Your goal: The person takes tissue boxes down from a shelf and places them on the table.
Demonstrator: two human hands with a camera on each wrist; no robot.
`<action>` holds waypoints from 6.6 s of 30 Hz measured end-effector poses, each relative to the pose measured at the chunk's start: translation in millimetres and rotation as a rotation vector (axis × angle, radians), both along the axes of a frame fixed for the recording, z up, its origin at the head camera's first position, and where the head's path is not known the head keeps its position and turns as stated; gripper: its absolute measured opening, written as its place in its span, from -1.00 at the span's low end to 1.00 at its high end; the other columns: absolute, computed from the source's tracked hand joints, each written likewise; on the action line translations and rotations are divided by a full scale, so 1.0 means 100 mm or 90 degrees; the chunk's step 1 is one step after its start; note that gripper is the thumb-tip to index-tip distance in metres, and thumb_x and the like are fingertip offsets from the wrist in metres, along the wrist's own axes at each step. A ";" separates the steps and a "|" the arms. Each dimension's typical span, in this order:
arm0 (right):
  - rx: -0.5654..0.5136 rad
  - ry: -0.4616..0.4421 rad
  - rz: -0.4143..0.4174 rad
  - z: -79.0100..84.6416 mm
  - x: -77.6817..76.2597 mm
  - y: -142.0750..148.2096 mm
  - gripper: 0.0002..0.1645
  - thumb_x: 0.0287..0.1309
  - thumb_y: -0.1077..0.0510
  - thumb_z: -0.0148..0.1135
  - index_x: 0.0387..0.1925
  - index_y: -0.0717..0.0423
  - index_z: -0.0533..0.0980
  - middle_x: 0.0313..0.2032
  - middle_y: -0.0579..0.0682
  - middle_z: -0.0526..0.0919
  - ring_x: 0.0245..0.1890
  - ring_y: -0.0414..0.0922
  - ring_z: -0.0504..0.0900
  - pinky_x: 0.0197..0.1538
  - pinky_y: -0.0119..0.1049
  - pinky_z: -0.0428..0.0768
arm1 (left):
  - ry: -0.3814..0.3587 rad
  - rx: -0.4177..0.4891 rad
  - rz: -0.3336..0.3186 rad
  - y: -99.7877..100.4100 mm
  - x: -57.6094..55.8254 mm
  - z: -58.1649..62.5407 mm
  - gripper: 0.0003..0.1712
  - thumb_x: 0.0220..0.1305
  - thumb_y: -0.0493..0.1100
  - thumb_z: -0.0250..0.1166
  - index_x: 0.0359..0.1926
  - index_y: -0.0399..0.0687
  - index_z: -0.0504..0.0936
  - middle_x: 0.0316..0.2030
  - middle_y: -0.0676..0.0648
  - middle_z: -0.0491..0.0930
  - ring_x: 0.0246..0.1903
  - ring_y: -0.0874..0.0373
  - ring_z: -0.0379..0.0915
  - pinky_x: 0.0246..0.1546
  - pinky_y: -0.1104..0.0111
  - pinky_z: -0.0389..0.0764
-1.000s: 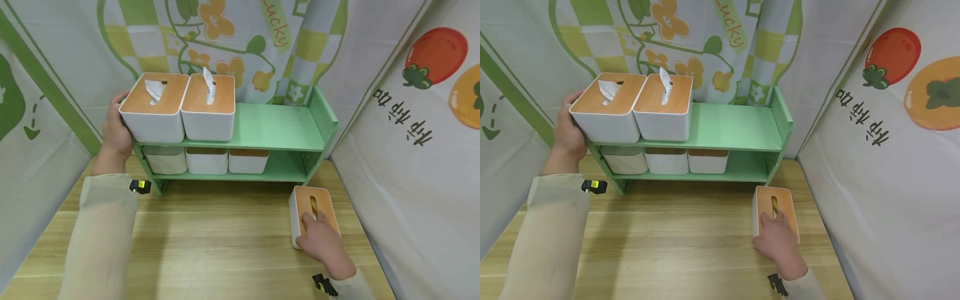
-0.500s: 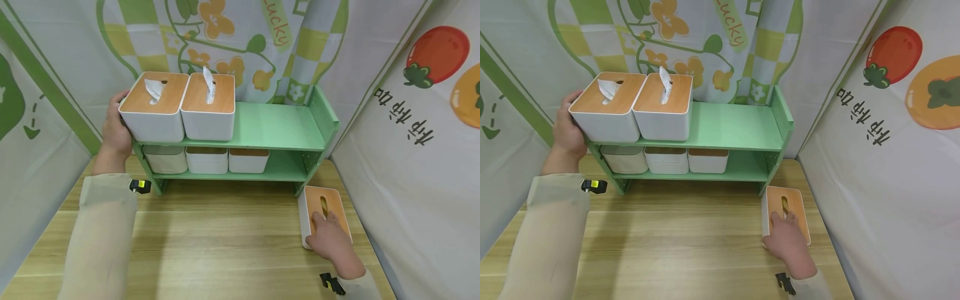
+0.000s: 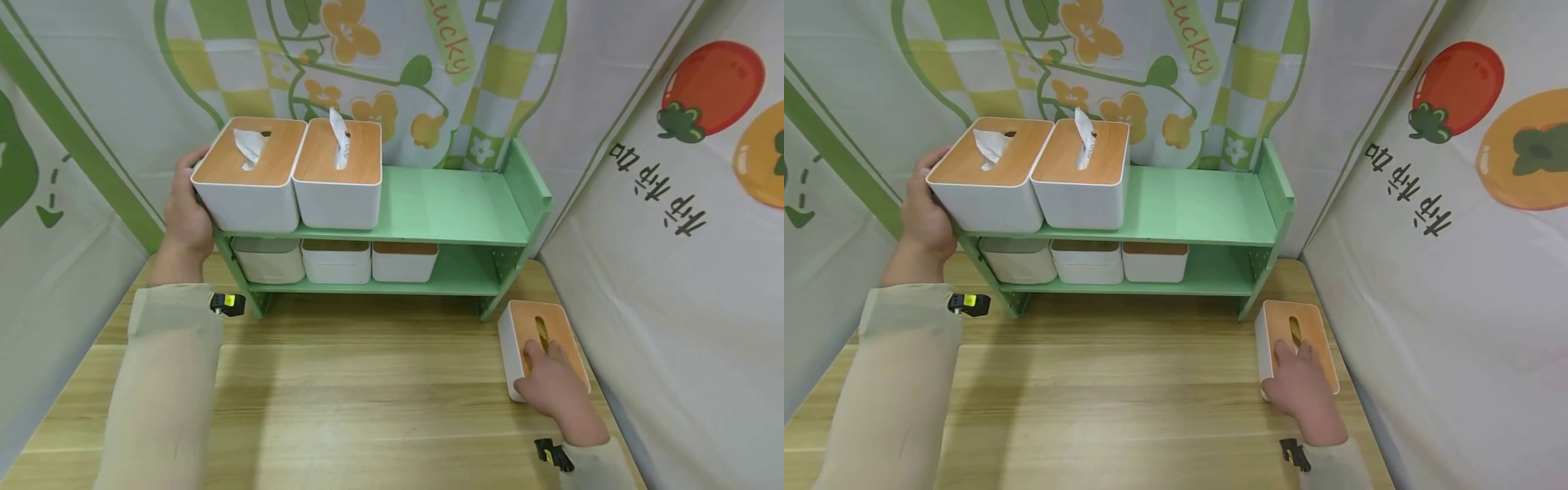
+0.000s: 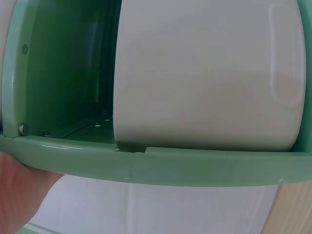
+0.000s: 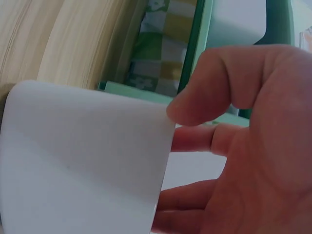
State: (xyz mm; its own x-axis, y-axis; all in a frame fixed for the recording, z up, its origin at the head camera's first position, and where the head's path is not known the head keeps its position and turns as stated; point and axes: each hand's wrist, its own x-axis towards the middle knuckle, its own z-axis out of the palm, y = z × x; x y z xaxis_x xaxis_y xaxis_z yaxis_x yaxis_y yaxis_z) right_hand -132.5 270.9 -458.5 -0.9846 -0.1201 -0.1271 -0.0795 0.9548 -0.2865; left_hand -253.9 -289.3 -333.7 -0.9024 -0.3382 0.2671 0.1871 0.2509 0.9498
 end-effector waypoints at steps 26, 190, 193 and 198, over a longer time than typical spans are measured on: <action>-0.022 0.022 0.022 -0.02 -0.16 0.34 -0.56 0.05 0.21 0.22 -0.02 0.30 0.39 -0.13 0.35 0.33 -0.23 0.19 0.35 -0.38 -0.03 0.42 | 0.003 -0.011 -0.004 -0.01 0.00 -0.02 -0.37 0.50 0.25 -0.52 0.44 0.53 0.23 0.46 0.07 0.15 0.26 0.08 0.15 0.15 0.27 0.20; 0.075 0.362 0.416 1.88 -1.10 -2.39 -0.22 0.43 -0.08 0.02 0.50 0.24 0.13 0.49 0.10 0.15 0.50 -0.01 -0.02 0.45 -0.15 -0.20 | -0.019 -0.036 0.009 0.00 0.02 0.02 -0.36 0.52 0.23 -0.54 0.48 0.50 0.20 0.47 0.08 0.16 0.30 0.13 0.08 0.23 0.23 0.09; 0.084 0.370 0.416 1.90 -1.14 -2.44 -0.25 0.42 -0.07 0.02 0.49 0.20 0.17 0.47 0.08 0.20 0.48 0.00 0.05 0.45 -0.10 -0.10 | -0.013 -0.029 0.007 -0.01 0.01 0.02 -0.36 0.52 0.22 -0.53 0.48 0.47 0.20 0.47 0.08 0.15 0.30 0.14 0.08 0.23 0.26 0.10; 0.074 0.399 0.406 1.92 -1.16 -2.47 -0.31 0.38 -0.03 0.09 0.43 0.19 0.29 0.41 0.09 0.31 0.40 0.00 0.23 0.37 -0.09 0.18 | -0.011 -0.015 0.002 -0.01 0.00 0.00 -0.37 0.53 0.22 -0.52 0.48 0.46 0.20 0.47 0.07 0.14 0.30 0.13 0.08 0.22 0.26 0.11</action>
State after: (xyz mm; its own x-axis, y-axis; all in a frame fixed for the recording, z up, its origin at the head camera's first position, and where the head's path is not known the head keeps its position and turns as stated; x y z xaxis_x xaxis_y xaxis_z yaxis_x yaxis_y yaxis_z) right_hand -248.9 24.2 -266.9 -0.6282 -0.6866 0.3660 -0.7129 0.6964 0.0829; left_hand -254.2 -290.6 -333.3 -0.9059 -0.3350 0.2592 0.1695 0.2741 0.9467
